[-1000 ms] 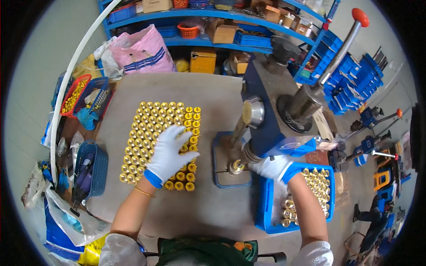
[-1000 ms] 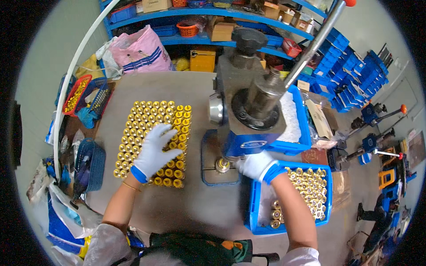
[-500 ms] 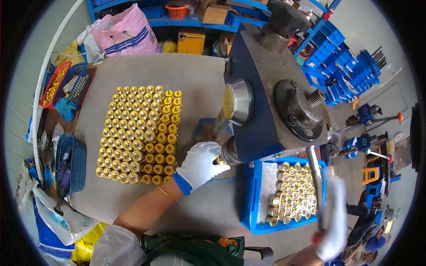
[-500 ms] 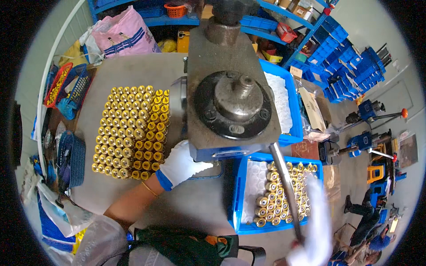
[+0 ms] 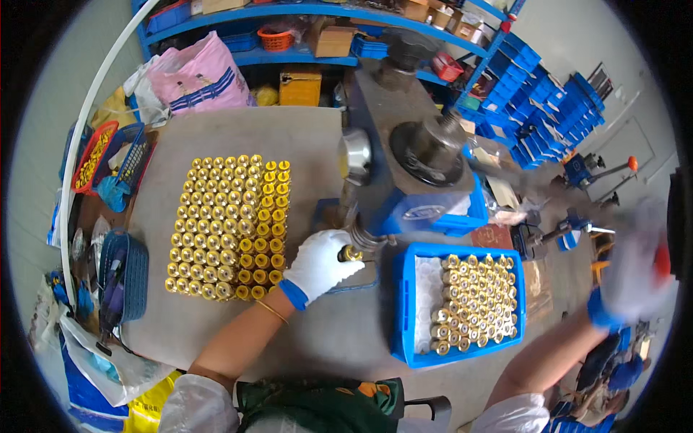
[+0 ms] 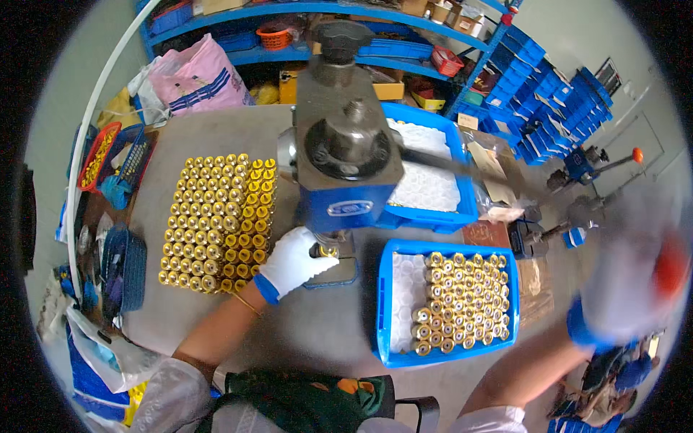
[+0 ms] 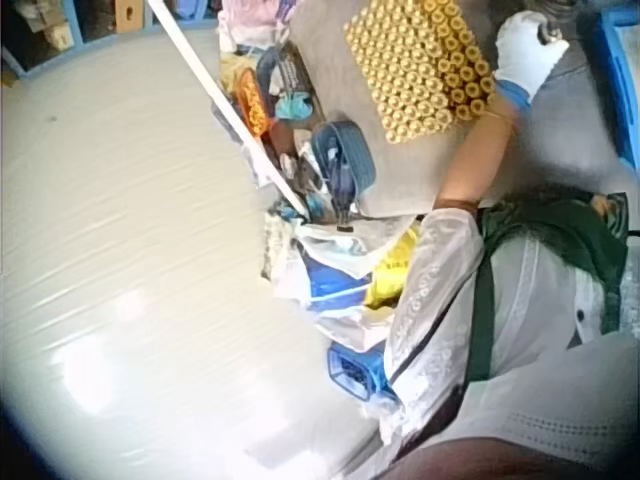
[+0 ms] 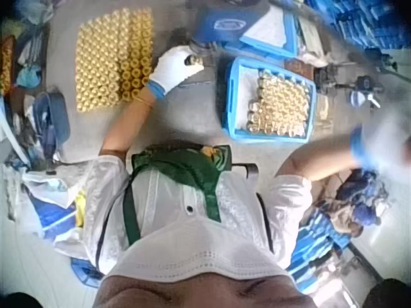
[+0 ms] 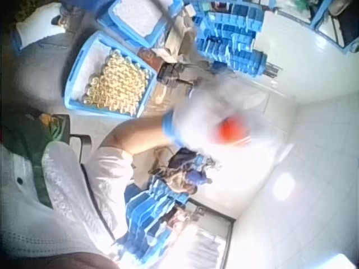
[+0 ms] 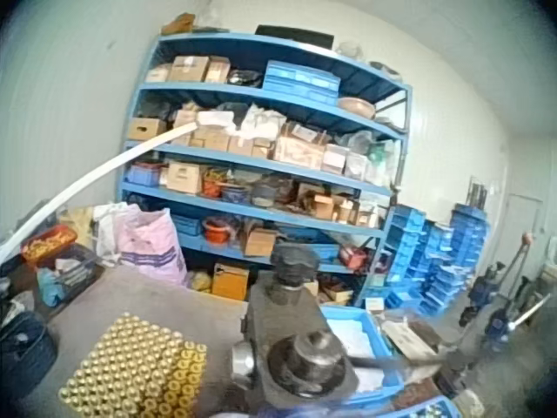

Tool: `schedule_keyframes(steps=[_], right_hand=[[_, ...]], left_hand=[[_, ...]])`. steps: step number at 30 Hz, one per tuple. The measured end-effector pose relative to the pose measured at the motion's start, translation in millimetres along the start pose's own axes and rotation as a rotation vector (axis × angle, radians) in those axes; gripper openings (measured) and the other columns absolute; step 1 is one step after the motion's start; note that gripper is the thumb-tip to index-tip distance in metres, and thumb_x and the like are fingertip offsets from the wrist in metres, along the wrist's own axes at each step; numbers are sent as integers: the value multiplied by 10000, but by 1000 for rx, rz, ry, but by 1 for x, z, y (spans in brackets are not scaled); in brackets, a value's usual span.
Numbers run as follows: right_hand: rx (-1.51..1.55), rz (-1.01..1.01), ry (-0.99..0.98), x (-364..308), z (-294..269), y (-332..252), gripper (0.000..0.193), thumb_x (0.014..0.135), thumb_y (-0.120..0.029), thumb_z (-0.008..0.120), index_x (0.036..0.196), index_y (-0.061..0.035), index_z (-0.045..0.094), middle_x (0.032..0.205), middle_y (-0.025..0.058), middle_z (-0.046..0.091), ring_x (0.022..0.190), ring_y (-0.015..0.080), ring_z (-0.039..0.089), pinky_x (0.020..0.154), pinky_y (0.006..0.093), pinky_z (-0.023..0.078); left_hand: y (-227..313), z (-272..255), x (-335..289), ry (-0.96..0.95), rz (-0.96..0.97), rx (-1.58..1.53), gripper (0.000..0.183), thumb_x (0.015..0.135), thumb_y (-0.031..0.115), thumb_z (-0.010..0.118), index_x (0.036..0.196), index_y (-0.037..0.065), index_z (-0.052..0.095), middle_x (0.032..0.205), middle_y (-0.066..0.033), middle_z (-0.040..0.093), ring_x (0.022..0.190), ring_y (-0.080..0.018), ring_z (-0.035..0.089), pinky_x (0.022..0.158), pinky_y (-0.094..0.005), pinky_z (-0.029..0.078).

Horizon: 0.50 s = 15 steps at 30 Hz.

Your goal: The person positions a manual press machine, takes metal parts one at a time from the table, presses each component using the machine lever, and places the pressed parts into a blue bin.

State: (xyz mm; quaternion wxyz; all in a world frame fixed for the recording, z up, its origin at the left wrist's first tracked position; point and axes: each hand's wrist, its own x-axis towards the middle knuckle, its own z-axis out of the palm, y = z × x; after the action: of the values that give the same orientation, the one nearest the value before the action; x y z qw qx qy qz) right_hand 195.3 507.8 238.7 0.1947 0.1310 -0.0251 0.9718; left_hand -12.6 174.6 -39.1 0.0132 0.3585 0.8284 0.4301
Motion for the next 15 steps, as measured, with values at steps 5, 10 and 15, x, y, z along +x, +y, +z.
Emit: schedule_keyframes(steps=[5, 10, 15], right_hand=[[-869, 261, -153, 75, -66, 185, 763, 956, -542, 545, 1441, 29, 400, 1361, 207, 513, 1206, 288, 521, 1048, 419, 410], [-3016, 462, -821, -14, -143, 113, 234, 889, -373, 640, 888, -155, 724, 703, 128, 678, 608, 297, 661, 554, 412, 517], [-3243, 920, -610, -73, -207, 98, 244, 847, -392, 625, 838, -169, 725, 715, 82, 686, 645, 292, 675, 616, 452, 518]], left_hand=[[-10, -11, 0, -87, -92, 63, 359, 739, 295, 791, 1017, 81, 713, 1006, -149, 699, 921, -349, 646, 827, -446, 514], [-1, -22, 4, 81, 10, -49, 276, 723, 273, 762, 876, 52, 701, 879, -134, 664, 868, -346, 632, 798, -455, 496], [-30, -78, 0, 220, 0, 47, 244, 708, 162, 821, 856, 28, 681, 900, -120, 678, 882, -317, 648, 809, -404, 514]])
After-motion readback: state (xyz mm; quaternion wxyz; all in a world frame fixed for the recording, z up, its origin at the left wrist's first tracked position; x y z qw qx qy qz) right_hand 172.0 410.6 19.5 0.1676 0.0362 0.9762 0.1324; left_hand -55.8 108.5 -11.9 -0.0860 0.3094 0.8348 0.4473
